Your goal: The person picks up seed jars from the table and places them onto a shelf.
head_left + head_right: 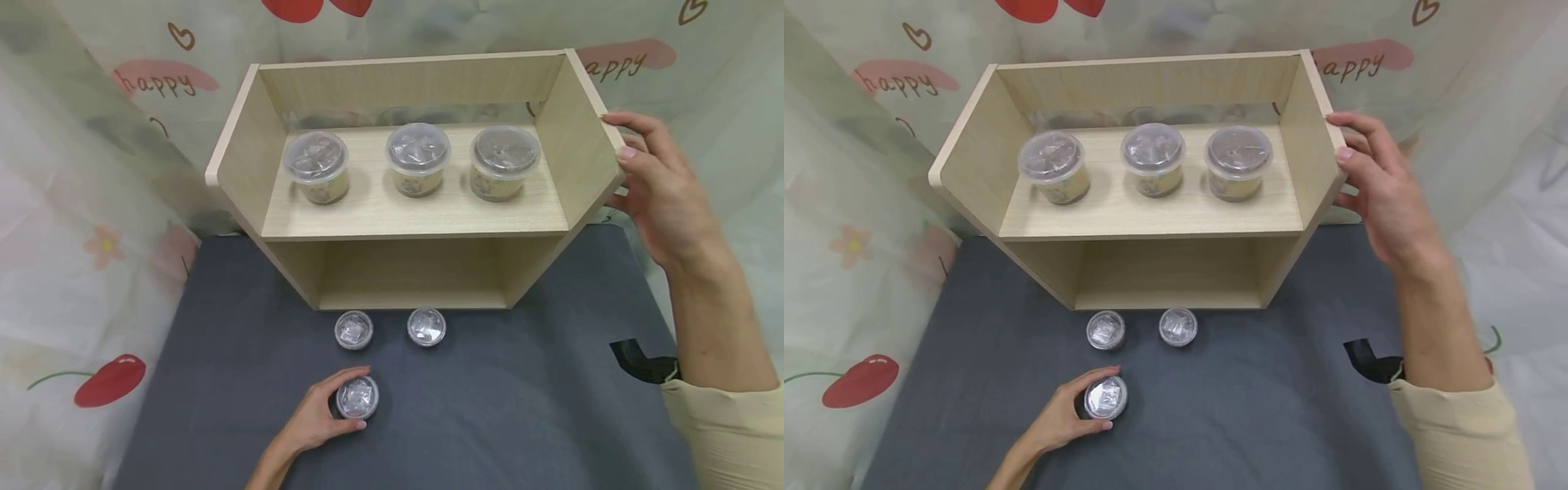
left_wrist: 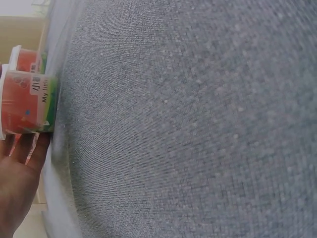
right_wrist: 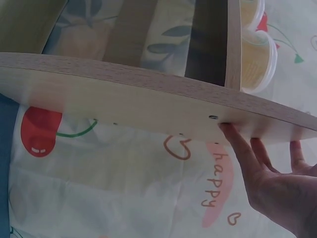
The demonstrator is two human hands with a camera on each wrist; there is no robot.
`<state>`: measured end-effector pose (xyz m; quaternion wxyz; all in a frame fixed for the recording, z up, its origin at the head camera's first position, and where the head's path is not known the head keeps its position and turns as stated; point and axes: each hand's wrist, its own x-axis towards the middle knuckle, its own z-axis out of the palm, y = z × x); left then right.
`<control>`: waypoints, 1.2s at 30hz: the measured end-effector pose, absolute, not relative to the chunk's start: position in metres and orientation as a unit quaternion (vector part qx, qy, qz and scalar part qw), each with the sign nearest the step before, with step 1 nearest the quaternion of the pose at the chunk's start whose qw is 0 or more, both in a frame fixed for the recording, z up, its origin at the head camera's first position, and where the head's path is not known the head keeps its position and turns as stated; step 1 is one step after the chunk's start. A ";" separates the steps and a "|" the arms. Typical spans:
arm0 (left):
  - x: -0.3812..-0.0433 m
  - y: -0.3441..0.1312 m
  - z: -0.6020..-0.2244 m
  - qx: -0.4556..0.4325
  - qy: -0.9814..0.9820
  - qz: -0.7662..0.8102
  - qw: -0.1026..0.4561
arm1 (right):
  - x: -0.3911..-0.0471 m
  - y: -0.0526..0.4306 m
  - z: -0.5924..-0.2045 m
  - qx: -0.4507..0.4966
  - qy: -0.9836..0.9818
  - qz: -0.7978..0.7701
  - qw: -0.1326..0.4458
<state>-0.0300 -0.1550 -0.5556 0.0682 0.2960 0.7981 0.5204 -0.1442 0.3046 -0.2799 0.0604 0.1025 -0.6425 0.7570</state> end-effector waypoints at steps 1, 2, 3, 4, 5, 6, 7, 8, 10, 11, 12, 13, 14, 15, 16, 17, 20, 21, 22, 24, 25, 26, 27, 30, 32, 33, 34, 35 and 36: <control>-0.030 -0.155 -0.556 0.293 0.798 0.522 0.068 | -0.144 0.304 -0.280 0.102 -0.642 0.757 0.062; -0.029 -0.154 -0.556 0.291 0.799 0.522 0.067 | -0.144 0.304 -0.280 0.101 -0.643 0.757 0.063; -0.029 -0.154 -0.557 0.287 0.802 0.520 0.068 | -0.144 0.303 -0.280 0.100 -0.644 0.756 0.065; -0.029 -0.155 -0.559 0.283 0.805 0.517 0.069 | -0.144 0.303 -0.280 0.099 -0.647 0.753 0.066; -0.029 -0.155 -0.560 0.278 0.809 0.513 0.071 | -0.143 0.303 -0.280 0.097 -0.650 0.750 0.069; -0.029 -0.155 -0.562 0.272 0.814 0.508 0.074 | -0.143 0.302 -0.280 0.096 -0.654 0.747 0.071; -0.030 -0.155 -0.563 0.266 0.818 0.504 0.077 | -0.143 0.302 -0.280 0.094 -0.655 0.746 0.073; -0.030 -0.155 -0.564 0.263 0.822 0.500 0.079 | -0.142 0.302 -0.280 0.093 -0.655 0.746 0.074; -0.031 -0.155 -0.566 0.257 0.825 0.496 0.085 | -0.141 0.302 -0.279 0.092 -0.658 0.744 0.076; -0.031 -0.155 -0.566 0.255 0.826 0.496 0.088 | -0.141 0.302 -0.279 0.093 -0.659 0.743 0.076; -0.031 -0.155 -0.566 0.253 0.825 0.497 0.091 | -0.141 0.302 -0.279 0.092 -0.660 0.742 0.076; -0.031 -0.154 -0.566 0.253 0.824 0.498 0.094 | -0.141 0.302 -0.279 0.092 -0.661 0.741 0.076; -0.031 -0.154 -0.565 0.253 0.823 0.499 0.098 | -0.140 0.302 -0.279 0.092 -0.662 0.740 0.075; -0.031 -0.154 -0.565 0.253 0.823 0.499 0.101 | -0.140 0.301 -0.279 0.091 -0.663 0.739 0.074; -0.031 -0.153 -0.564 0.252 0.823 0.498 0.105 | -0.141 0.301 -0.279 0.091 -0.662 0.740 0.074; -0.031 -0.152 -0.563 0.250 0.823 0.497 0.109 | -0.141 0.300 -0.279 0.090 -0.661 0.741 0.074; -0.030 -0.149 -0.560 0.245 0.826 0.495 0.117 | -0.141 0.299 -0.279 0.086 -0.655 0.746 0.076; -0.030 -0.148 -0.559 0.242 0.826 0.494 0.119 | -0.141 0.299 -0.279 0.084 -0.655 0.747 0.078; -0.030 -0.147 -0.558 0.241 0.828 0.493 0.118 | -0.141 0.299 -0.279 0.083 -0.656 0.746 0.079; -0.030 -0.144 -0.554 0.239 0.829 0.492 0.113 | -0.142 0.298 -0.279 0.080 -0.661 0.741 0.080; -0.030 -0.143 -0.551 0.240 0.829 0.494 0.109 | -0.142 0.298 -0.279 0.079 -0.663 0.740 0.081; -0.031 -0.141 -0.548 0.240 0.829 0.495 0.105 | -0.142 0.298 -0.279 0.078 -0.664 0.739 0.081; -0.031 -0.139 -0.543 0.241 0.827 0.498 0.101 | -0.141 0.298 -0.279 0.078 -0.664 0.739 0.082; -0.032 -0.135 -0.525 0.245 0.820 0.508 0.092 | -0.142 0.298 -0.278 0.076 -0.660 0.743 0.084; -0.033 -0.133 -0.513 0.248 0.817 0.513 0.091 | -0.142 0.299 -0.278 0.076 -0.656 0.746 0.085; -0.034 -0.132 -0.508 0.249 0.815 0.514 0.092 | -0.142 0.299 -0.278 0.075 -0.654 0.748 0.084; -0.034 -0.132 -0.504 0.250 0.815 0.514 0.092 | -0.142 0.299 -0.279 0.074 -0.652 0.750 0.084; -0.034 -0.132 -0.501 0.250 0.815 0.515 0.093 | -0.142 0.299 -0.279 0.074 -0.651 0.751 0.083; -0.034 -0.132 -0.499 0.252 0.814 0.515 0.093 | -0.141 0.299 -0.279 0.075 -0.649 0.753 0.082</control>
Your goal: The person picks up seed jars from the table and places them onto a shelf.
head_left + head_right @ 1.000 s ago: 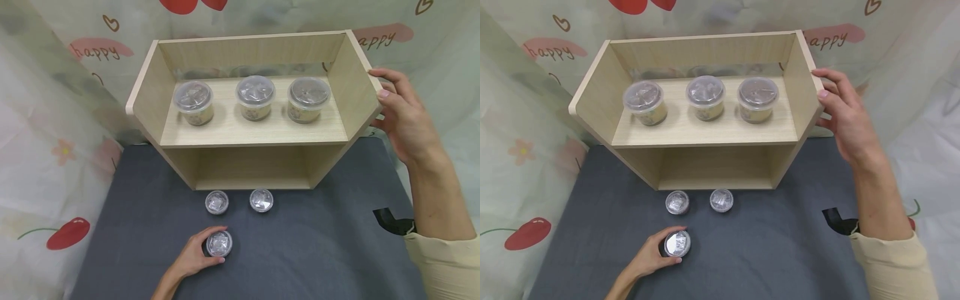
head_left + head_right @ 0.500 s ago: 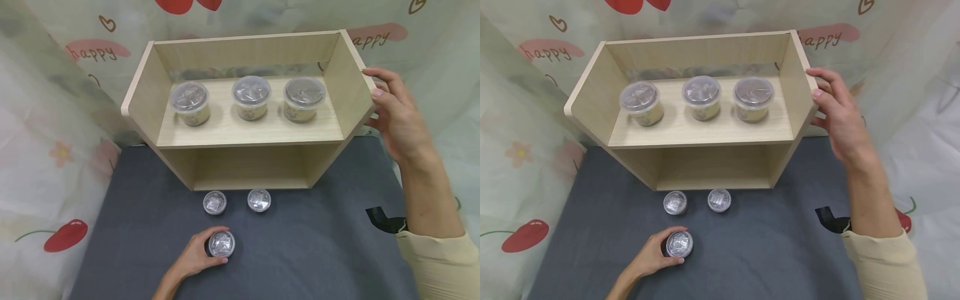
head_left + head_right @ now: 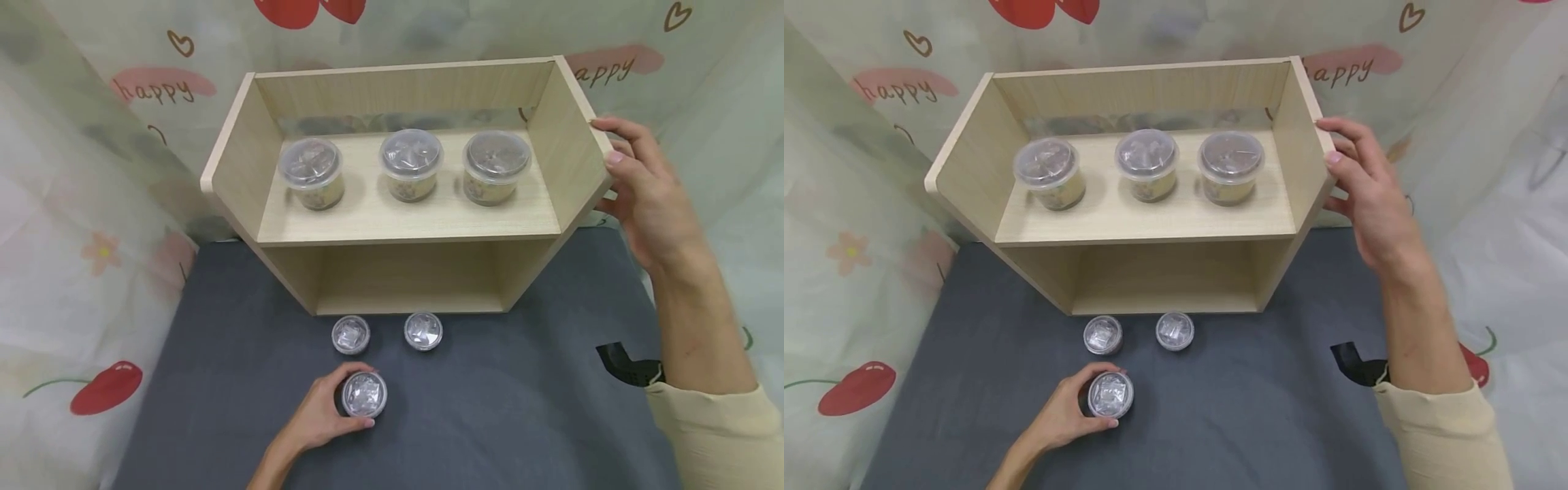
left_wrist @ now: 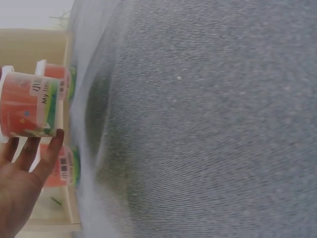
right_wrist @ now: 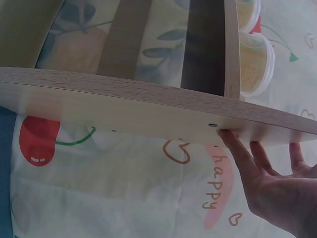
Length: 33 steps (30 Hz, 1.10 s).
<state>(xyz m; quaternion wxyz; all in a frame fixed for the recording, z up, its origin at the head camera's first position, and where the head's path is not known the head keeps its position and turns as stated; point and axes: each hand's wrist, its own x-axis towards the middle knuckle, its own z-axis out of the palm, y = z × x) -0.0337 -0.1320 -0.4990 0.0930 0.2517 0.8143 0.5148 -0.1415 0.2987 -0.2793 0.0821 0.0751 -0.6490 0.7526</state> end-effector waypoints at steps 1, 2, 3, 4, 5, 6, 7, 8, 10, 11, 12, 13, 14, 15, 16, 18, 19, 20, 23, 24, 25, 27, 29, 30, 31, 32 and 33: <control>-0.034 -0.132 -0.497 0.254 0.814 0.514 0.091 | -0.141 0.299 -0.279 0.075 -0.648 0.753 0.082; -0.035 -0.132 -0.495 0.258 0.813 0.515 0.088 | -0.141 0.298 -0.279 0.076 -0.648 0.754 0.081; -0.036 -0.133 -0.499 0.261 0.812 0.514 0.088 | -0.141 0.298 -0.279 0.076 -0.648 0.753 0.082; -0.038 -0.133 -0.503 0.266 0.809 0.517 0.088 | -0.141 0.298 -0.279 0.076 -0.650 0.752 0.084; -0.040 -0.134 -0.507 0.268 0.806 0.520 0.089 | -0.141 0.298 -0.278 0.077 -0.653 0.749 0.086; -0.042 -0.135 -0.511 0.269 0.805 0.521 0.092 | -0.141 0.298 -0.278 0.077 -0.656 0.746 0.088; -0.045 -0.136 -0.515 0.270 0.803 0.523 0.094 | -0.140 0.298 -0.278 0.077 -0.659 0.743 0.089; -0.048 -0.137 -0.518 0.271 0.801 0.524 0.097 | -0.140 0.298 -0.277 0.077 -0.660 0.742 0.091; -0.052 -0.138 -0.520 0.275 0.798 0.528 0.099 | -0.140 0.299 -0.277 0.077 -0.662 0.739 0.095; -0.054 -0.138 -0.518 0.276 0.797 0.528 0.099 | -0.140 0.299 -0.277 0.077 -0.663 0.738 0.096; -0.055 -0.138 -0.517 0.280 0.795 0.529 0.098 | -0.140 0.299 -0.277 0.077 -0.661 0.740 0.095; -0.056 -0.138 -0.515 0.287 0.794 0.529 0.091 | -0.140 0.299 -0.277 0.078 -0.659 0.742 0.094; -0.057 -0.138 -0.513 0.293 0.794 0.526 0.084 | -0.140 0.299 -0.277 0.079 -0.659 0.743 0.092; -0.058 -0.138 -0.512 0.299 0.796 0.521 0.075 | -0.140 0.299 -0.278 0.081 -0.658 0.743 0.090; -0.059 -0.139 -0.510 0.303 0.799 0.515 0.066 | -0.140 0.299 -0.278 0.082 -0.658 0.743 0.088; -0.062 -0.140 -0.508 0.304 0.806 0.505 0.053 | -0.140 0.298 -0.279 0.084 -0.659 0.743 0.084; -0.063 -0.141 -0.506 0.302 0.810 0.500 0.048 | -0.140 0.298 -0.280 0.084 -0.660 0.742 0.084; -0.064 -0.141 -0.505 0.297 0.814 0.498 0.046 | -0.140 0.297 -0.280 0.084 -0.661 0.741 0.084; -0.070 -0.141 -0.503 0.277 0.809 0.516 0.052 | -0.141 0.297 -0.281 0.084 -0.659 0.743 0.085; -0.072 -0.140 -0.501 0.272 0.805 0.524 0.054 | -0.141 0.297 -0.281 0.084 -0.657 0.744 0.085; -0.074 -0.139 -0.500 0.269 0.802 0.531 0.054 | -0.141 0.297 -0.281 0.084 -0.657 0.744 0.086; -0.078 -0.137 -0.498 0.268 0.796 0.540 0.051 | -0.141 0.297 -0.281 0.083 -0.658 0.743 0.087; -0.081 -0.135 -0.496 0.271 0.794 0.543 0.046 | -0.141 0.297 -0.281 0.082 -0.659 0.743 0.088; -0.083 -0.135 -0.495 0.271 0.794 0.542 0.044 | -0.141 0.297 -0.281 0.081 -0.659 0.742 0.088; -0.084 -0.134 -0.493 0.268 0.794 0.543 0.043 | -0.141 0.297 -0.281 0.080 -0.660 0.742 0.088; -0.086 -0.134 -0.492 0.265 0.794 0.545 0.042 | -0.141 0.297 -0.281 0.080 -0.659 0.742 0.089; -0.088 -0.134 -0.492 0.260 0.794 0.547 0.043 | -0.141 0.297 -0.282 0.081 -0.659 0.742 0.089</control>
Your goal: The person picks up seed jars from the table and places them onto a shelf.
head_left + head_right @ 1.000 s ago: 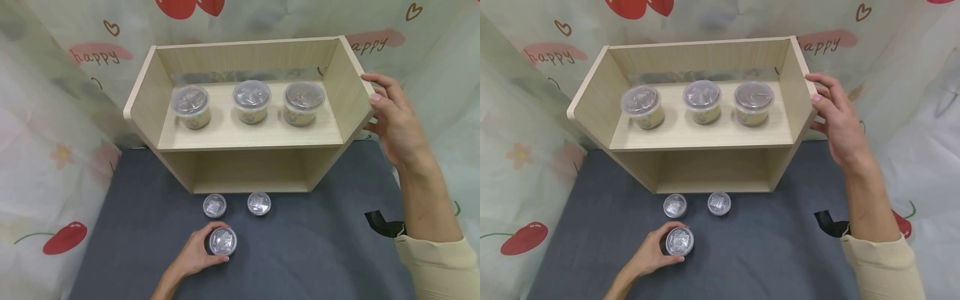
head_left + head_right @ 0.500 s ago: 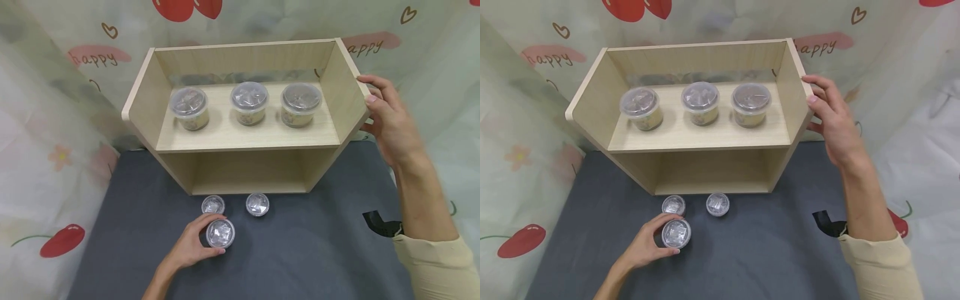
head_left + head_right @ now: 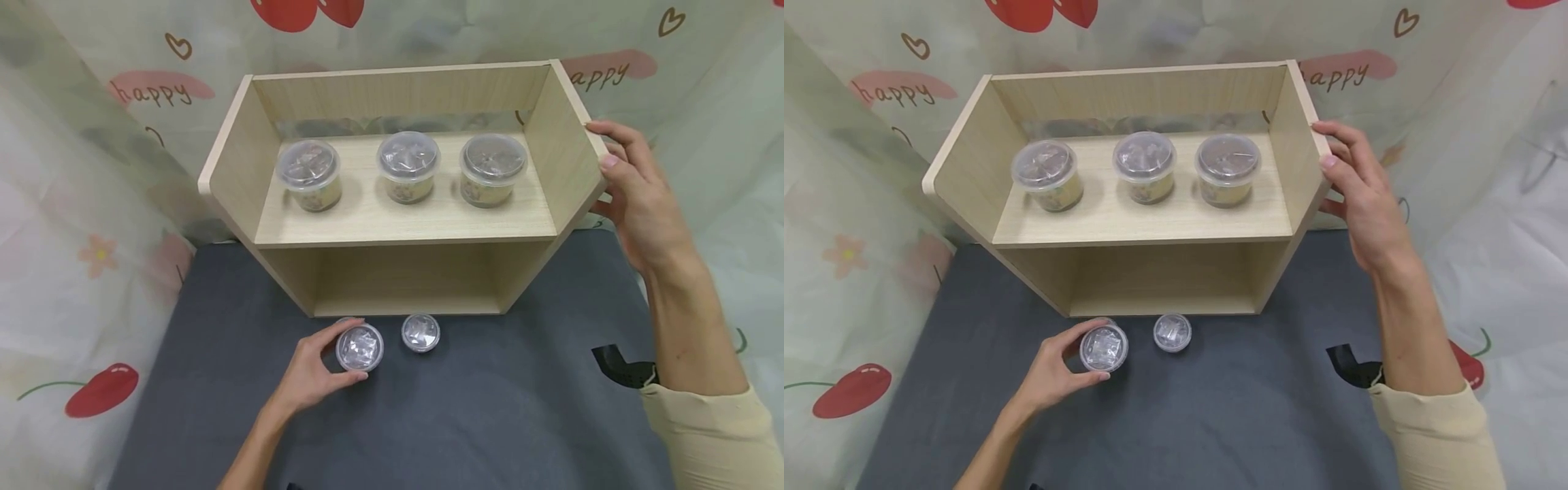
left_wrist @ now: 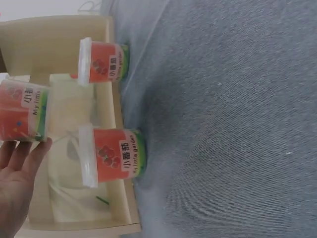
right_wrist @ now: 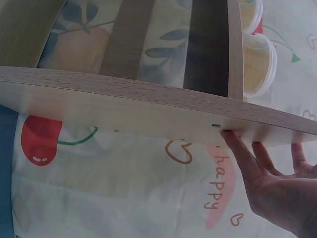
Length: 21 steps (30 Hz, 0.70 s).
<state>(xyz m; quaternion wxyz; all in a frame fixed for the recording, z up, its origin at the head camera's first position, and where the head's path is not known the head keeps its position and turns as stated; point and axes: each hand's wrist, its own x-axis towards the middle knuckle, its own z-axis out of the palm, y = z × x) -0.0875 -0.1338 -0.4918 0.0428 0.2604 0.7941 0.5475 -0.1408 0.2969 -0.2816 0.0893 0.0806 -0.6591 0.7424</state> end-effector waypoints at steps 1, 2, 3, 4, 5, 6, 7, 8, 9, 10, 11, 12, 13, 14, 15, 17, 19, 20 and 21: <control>-0.089 -0.134 -0.491 0.255 0.794 0.550 0.042 | -0.141 0.297 -0.282 0.081 -0.660 0.742 0.090; -0.091 -0.134 -0.490 0.250 0.794 0.553 0.041 | -0.141 0.297 -0.282 0.081 -0.659 0.742 0.090; -0.092 -0.134 -0.489 0.245 0.793 0.556 0.039 | -0.141 0.296 -0.282 0.081 -0.659 0.742 0.091; -0.094 -0.135 -0.488 0.242 0.792 0.560 0.036 | -0.141 0.296 -0.282 0.082 -0.658 0.743 0.092; -0.096 -0.135 -0.488 0.239 0.791 0.562 0.030 | -0.141 0.296 -0.282 0.082 -0.658 0.743 0.092; -0.098 -0.135 -0.488 0.238 0.789 0.565 0.026 | -0.141 0.296 -0.282 0.082 -0.657 0.743 0.092; -0.100 -0.135 -0.487 0.236 0.786 0.570 0.021 | -0.141 0.296 -0.282 0.082 -0.657 0.744 0.093; -0.102 -0.135 -0.486 0.236 0.785 0.573 0.017 | -0.141 0.296 -0.282 0.082 -0.656 0.744 0.093; -0.105 -0.134 -0.486 0.235 0.784 0.574 0.013 | -0.140 0.297 -0.282 0.082 -0.656 0.744 0.094; -0.107 -0.134 -0.486 0.233 0.783 0.577 0.010 | -0.140 0.297 -0.282 0.082 -0.656 0.744 0.094; -0.109 -0.134 -0.486 0.230 0.782 0.579 0.008 | -0.140 0.297 -0.282 0.082 -0.657 0.744 0.094; -0.110 -0.134 -0.486 0.227 0.781 0.582 0.007 | -0.140 0.297 -0.282 0.083 -0.656 0.744 0.094; -0.112 -0.134 -0.486 0.222 0.779 0.587 0.006 | -0.140 0.297 -0.282 0.084 -0.655 0.745 0.093; -0.114 -0.135 -0.486 0.218 0.776 0.592 0.007 | -0.140 0.297 -0.282 0.084 -0.653 0.747 0.092; -0.115 -0.135 -0.487 0.212 0.771 0.600 0.009 | -0.140 0.297 -0.282 0.085 -0.652 0.748 0.092; -0.118 -0.135 -0.488 0.198 0.764 0.614 0.011 | -0.140 0.296 -0.282 0.086 -0.649 0.751 0.091; -0.121 -0.134 -0.488 0.186 0.757 0.626 0.015 | -0.140 0.296 -0.282 0.084 -0.647 0.752 0.090; -0.121 -0.134 -0.485 0.182 0.757 0.627 0.016 | -0.140 0.296 -0.282 0.083 -0.647 0.752 0.091; -0.122 -0.133 -0.483 0.180 0.759 0.626 0.015 | -0.140 0.296 -0.282 0.082 -0.648 0.752 0.092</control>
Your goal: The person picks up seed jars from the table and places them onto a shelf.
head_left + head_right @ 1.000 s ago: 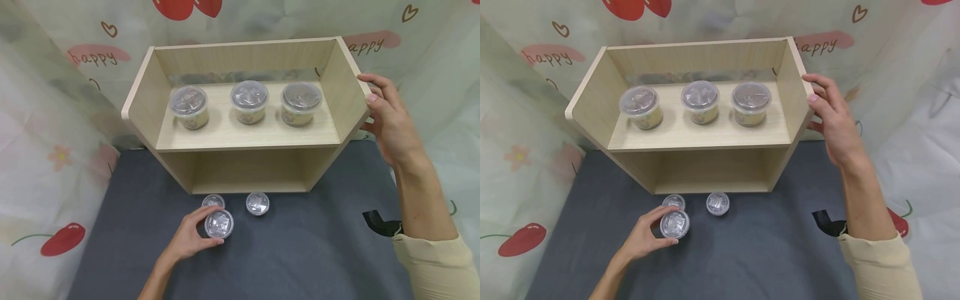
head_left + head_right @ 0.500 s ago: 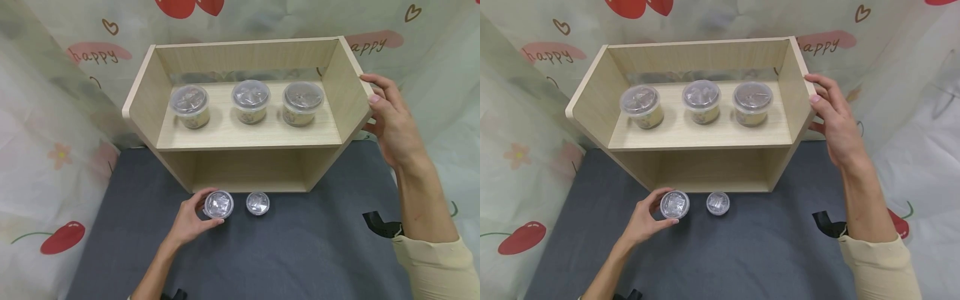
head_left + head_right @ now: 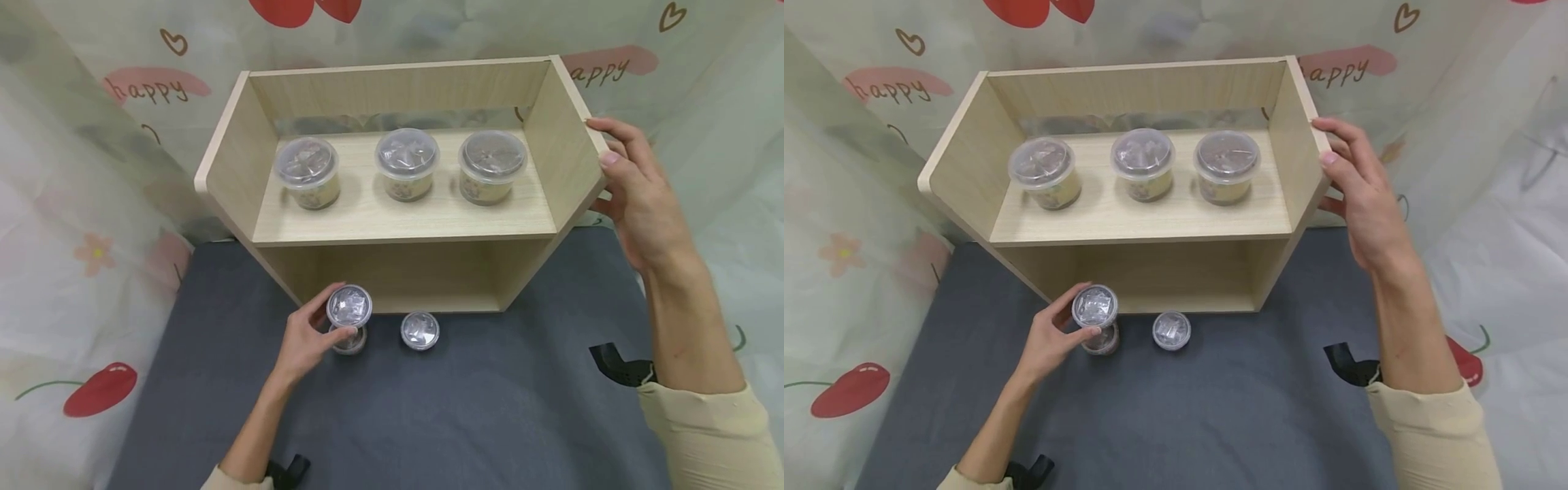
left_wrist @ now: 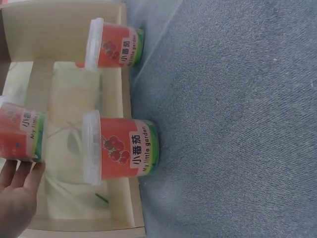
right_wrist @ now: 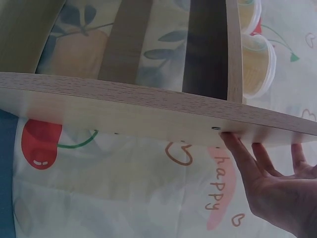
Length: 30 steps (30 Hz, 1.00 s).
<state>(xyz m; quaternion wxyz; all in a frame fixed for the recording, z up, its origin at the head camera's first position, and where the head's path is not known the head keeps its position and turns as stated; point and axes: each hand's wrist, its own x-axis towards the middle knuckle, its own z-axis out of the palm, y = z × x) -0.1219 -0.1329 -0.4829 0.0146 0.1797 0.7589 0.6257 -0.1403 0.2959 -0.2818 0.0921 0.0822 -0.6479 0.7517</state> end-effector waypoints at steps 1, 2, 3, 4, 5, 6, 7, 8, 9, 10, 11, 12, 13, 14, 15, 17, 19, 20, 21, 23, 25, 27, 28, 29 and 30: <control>-0.122 -0.132 -0.480 0.177 0.763 0.622 0.013 | -0.141 0.296 -0.282 0.081 -0.648 0.752 0.093; -0.123 -0.131 -0.476 0.176 0.766 0.618 0.011 | -0.141 0.296 -0.282 0.081 -0.648 0.751 0.093; -0.123 -0.131 -0.473 0.175 0.770 0.614 0.009 | -0.141 0.295 -0.282 0.080 -0.648 0.752 0.093; -0.123 -0.130 -0.469 0.174 0.775 0.608 0.007 | -0.141 0.295 -0.282 0.080 -0.647 0.752 0.094; -0.123 -0.129 -0.466 0.173 0.779 0.602 0.004 | -0.141 0.295 -0.282 0.080 -0.646 0.754 0.094; -0.124 -0.128 -0.464 0.170 0.783 0.599 0.002 | -0.141 0.295 -0.282 0.080 -0.645 0.754 0.093; -0.126 -0.128 -0.463 0.168 0.785 0.596 0.000 | -0.142 0.295 -0.282 0.080 -0.644 0.755 0.093; -0.127 -0.127 -0.463 0.166 0.785 0.596 -0.002 | -0.142 0.295 -0.282 0.080 -0.644 0.756 0.093; -0.129 -0.127 -0.464 0.163 0.785 0.598 -0.002 | -0.142 0.294 -0.283 0.079 -0.643 0.756 0.093; -0.130 -0.126 -0.465 0.159 0.783 0.602 -0.003 | -0.142 0.294 -0.283 0.079 -0.644 0.756 0.093; -0.132 -0.126 -0.465 0.154 0.780 0.606 -0.004 | -0.142 0.294 -0.283 0.079 -0.643 0.756 0.093; -0.134 -0.125 -0.467 0.150 0.778 0.611 -0.005 | -0.142 0.294 -0.283 0.079 -0.644 0.755 0.094; -0.136 -0.125 -0.468 0.145 0.776 0.614 -0.006 | -0.142 0.294 -0.283 0.079 -0.644 0.755 0.094; -0.137 -0.124 -0.469 0.141 0.774 0.617 -0.007 | -0.142 0.294 -0.283 0.079 -0.645 0.755 0.095; -0.138 -0.124 -0.470 0.137 0.774 0.618 -0.008 | -0.143 0.294 -0.283 0.078 -0.644 0.755 0.095; -0.141 -0.124 -0.473 0.130 0.775 0.618 -0.010 | -0.143 0.294 -0.284 0.078 -0.643 0.756 0.096; -0.143 -0.124 -0.476 0.127 0.775 0.619 -0.009 | -0.143 0.294 -0.284 0.078 -0.641 0.757 0.098; -0.144 -0.125 -0.478 0.125 0.775 0.620 -0.007 | -0.143 0.294 -0.284 0.077 -0.641 0.758 0.098; -0.145 -0.125 -0.480 0.123 0.776 0.619 -0.005 | -0.143 0.294 -0.284 0.076 -0.642 0.757 0.099; -0.146 -0.125 -0.483 0.118 0.775 0.621 0.000 | -0.143 0.294 -0.284 0.074 -0.643 0.756 0.100; -0.148 -0.126 -0.486 0.113 0.774 0.623 0.004 | -0.143 0.295 -0.284 0.072 -0.646 0.754 0.101; -0.149 -0.126 -0.490 0.108 0.773 0.625 0.006 | -0.142 0.295 -0.284 0.071 -0.649 0.751 0.101; -0.149 -0.126 -0.492 0.105 0.771 0.628 0.006 | -0.142 0.295 -0.283 0.071 -0.649 0.751 0.101; -0.150 -0.126 -0.494 0.103 0.770 0.630 0.005 | -0.142 0.295 -0.283 0.071 -0.650 0.750 0.101; -0.150 -0.127 -0.496 0.100 0.769 0.632 0.004 | -0.142 0.295 -0.283 0.071 -0.653 0.747 0.102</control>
